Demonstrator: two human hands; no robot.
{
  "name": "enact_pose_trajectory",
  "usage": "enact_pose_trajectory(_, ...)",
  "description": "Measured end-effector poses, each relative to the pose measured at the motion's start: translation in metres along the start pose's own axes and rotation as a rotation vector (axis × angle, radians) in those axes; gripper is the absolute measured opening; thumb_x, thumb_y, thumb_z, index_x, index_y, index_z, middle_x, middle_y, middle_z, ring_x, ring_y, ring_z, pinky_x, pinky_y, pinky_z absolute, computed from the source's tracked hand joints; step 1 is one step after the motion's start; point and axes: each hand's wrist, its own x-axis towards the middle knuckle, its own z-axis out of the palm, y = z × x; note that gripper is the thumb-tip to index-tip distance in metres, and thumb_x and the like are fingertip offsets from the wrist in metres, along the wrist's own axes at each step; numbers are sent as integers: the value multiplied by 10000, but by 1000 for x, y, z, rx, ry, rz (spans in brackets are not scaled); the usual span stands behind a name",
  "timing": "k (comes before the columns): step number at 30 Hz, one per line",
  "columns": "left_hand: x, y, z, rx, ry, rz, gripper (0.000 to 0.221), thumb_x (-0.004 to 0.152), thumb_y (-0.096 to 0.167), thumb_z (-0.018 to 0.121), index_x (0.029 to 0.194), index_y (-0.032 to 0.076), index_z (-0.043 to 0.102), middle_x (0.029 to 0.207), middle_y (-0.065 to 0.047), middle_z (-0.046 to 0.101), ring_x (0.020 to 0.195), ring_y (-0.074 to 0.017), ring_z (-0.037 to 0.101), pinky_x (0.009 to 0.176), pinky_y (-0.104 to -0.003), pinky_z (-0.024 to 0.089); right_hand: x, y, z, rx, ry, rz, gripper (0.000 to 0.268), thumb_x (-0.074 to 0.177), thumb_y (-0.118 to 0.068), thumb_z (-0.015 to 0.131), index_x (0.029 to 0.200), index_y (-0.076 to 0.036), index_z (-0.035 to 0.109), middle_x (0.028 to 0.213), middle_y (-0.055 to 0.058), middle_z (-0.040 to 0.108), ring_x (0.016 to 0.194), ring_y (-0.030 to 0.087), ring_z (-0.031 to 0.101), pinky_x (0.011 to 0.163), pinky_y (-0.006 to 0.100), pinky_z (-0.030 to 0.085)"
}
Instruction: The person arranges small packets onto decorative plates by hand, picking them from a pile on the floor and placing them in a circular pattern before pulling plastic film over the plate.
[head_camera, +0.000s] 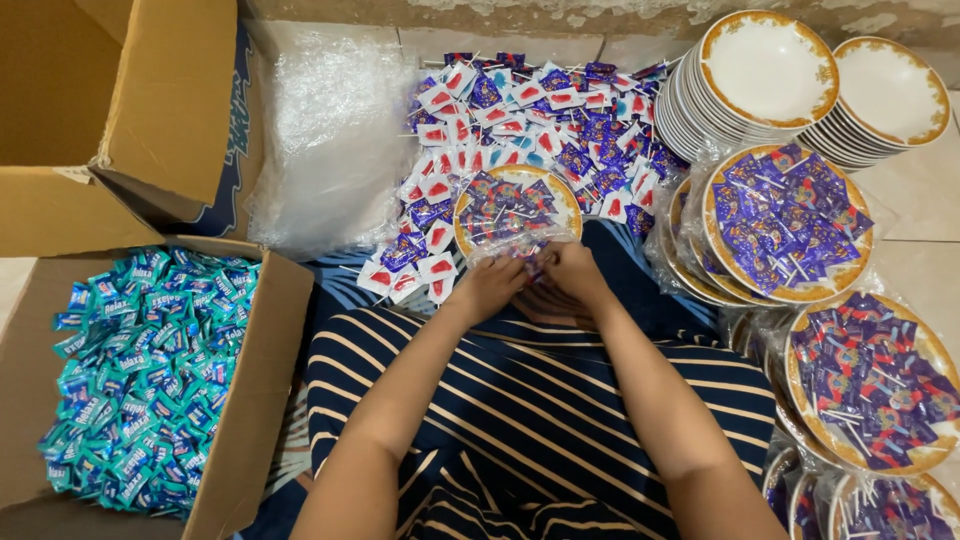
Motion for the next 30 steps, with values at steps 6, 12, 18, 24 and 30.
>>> enact_pose_trajectory(6,-20,2,34,94,-55,-39,409,874,177,564,1270,108,639,1284,-101,618,1214,-302,558,861,-401,439,14,43,38,-421,471,-331,93,888,-233,678,876,-204,766,673,27,614,613,209,710,540,298,614)
enact_pose_trajectory(12,-19,-11,59,-156,-159,-134,233,844,230,621,1050,127,652,1074,-54,580,1036,-283,568,778,-404,449,-26,-22,9,-326,-49,-549,371,928,-189,471,1097,-2,743,1056,282,727,1070,478,665,942,582,525)
enact_pose_trajectory(18,-6,-31,15,-171,5,-394,240,787,169,653,1022,200,612,1035,2,554,1015,-257,557,749,-399,425,-5,-3,30,-512,-12,-538,532,918,-330,570,1340,-9,612,1384,207,595,1346,395,508,1089,563,434)
enact_pose_trajectory(24,19,-55,-24,-261,-39,-715,265,872,127,609,1134,170,616,1190,-33,567,1179,-277,514,852,-439,452,-26,-59,-45,-204,-326,-184,489,937,-379,580,1332,-105,667,1355,173,653,1276,421,587,1073,531,478)
enact_pose_trajectory(30,41,-101,7,-324,-258,-818,537,893,205,581,1422,166,496,1375,-69,563,1366,-282,420,998,-496,387,41,-26,-77,-14,-31,-226,262,950,-351,585,1105,-259,776,1031,107,775,1053,380,700,945,499,538)
